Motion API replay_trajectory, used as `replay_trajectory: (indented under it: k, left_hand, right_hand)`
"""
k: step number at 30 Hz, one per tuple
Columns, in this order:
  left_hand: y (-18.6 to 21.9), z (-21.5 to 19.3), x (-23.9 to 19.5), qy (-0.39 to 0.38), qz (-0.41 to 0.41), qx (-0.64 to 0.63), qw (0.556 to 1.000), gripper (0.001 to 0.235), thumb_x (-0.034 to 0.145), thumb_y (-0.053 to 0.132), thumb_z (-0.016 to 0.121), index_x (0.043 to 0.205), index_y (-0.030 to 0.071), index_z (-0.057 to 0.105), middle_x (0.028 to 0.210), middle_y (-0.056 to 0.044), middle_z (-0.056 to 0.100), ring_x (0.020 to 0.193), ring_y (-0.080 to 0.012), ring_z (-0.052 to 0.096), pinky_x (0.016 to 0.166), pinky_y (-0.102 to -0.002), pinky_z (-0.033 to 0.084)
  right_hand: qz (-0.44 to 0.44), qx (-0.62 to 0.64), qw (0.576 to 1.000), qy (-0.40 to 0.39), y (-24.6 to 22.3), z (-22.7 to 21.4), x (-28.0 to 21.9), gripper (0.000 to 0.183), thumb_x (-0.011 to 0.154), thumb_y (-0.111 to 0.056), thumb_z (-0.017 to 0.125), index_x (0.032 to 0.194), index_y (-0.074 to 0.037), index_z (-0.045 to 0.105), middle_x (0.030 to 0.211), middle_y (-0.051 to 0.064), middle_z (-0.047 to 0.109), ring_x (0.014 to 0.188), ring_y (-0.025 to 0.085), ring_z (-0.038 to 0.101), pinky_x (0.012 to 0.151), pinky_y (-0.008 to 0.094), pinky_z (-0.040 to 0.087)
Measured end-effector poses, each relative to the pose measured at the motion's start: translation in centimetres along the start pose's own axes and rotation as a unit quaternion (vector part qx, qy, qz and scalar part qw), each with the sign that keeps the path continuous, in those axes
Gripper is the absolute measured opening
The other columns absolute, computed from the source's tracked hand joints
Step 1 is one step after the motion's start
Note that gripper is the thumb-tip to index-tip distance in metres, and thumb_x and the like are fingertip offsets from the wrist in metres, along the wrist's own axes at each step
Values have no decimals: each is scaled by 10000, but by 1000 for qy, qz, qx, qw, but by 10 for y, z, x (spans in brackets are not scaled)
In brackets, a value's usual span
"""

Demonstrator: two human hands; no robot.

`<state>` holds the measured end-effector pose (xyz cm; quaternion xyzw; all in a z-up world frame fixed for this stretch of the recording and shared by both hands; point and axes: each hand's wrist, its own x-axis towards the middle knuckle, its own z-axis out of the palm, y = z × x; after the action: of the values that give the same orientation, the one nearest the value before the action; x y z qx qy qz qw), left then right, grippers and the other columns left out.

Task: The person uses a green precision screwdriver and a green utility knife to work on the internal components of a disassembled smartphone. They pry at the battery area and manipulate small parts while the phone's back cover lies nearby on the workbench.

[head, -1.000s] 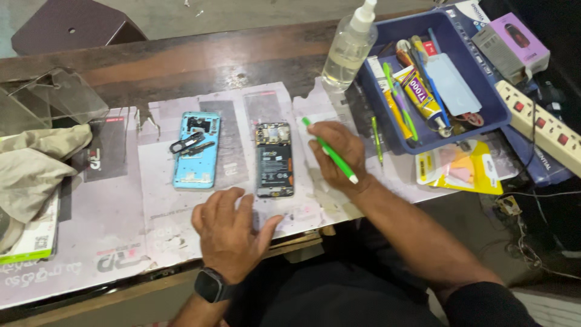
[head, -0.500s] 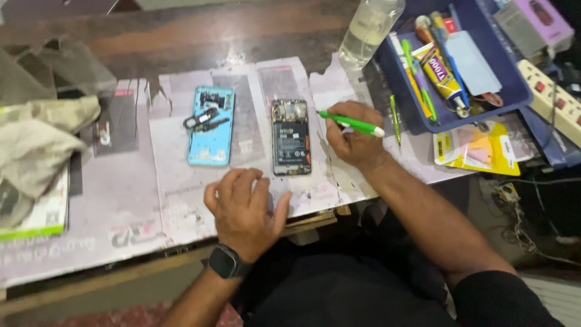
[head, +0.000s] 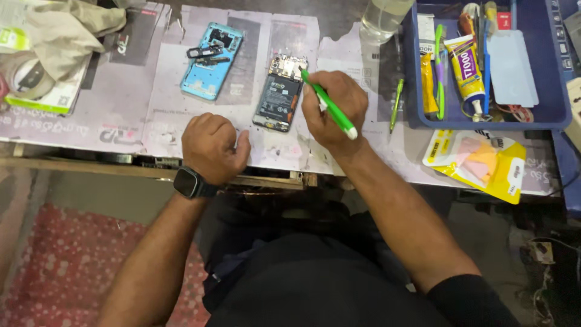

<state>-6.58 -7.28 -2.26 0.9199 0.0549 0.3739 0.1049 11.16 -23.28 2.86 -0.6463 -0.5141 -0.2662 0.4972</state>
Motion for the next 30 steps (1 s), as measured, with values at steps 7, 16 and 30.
replay_trajectory:
  k: [7,16,30]
  left_hand:
    - [0,0,0,7,7,-21,1000,354,830,99,795,643,79,495,688,-98,513,667,-329,547,635,-458,443]
    - [-5,-5,2,-26,6,-58,998,291,810,146,807,712,60,548,799,-117,565,776,-343,573,708,-470,446]
    - [-3,-10,19,-120,-41,-67,990,503,830,276,803,1246,30,662,1197,-116,666,1115,-305,570,1001,-487,359]
  right_hand:
    - [130,80,988,25,6,5,5,155,1042,-102,709,1175,-28,677,947,118,748,730,181,691,610,299,526]
    - [137,59,985,-88,48,23,-16,321,1155,-276,582,1380,-48,563,1179,128,728,1036,239,728,882,372,579]
    - [86,-58,959,-262,65,21,-3,284,1031,-117,683,1299,-76,598,1159,155,668,1121,367,603,979,479,482]
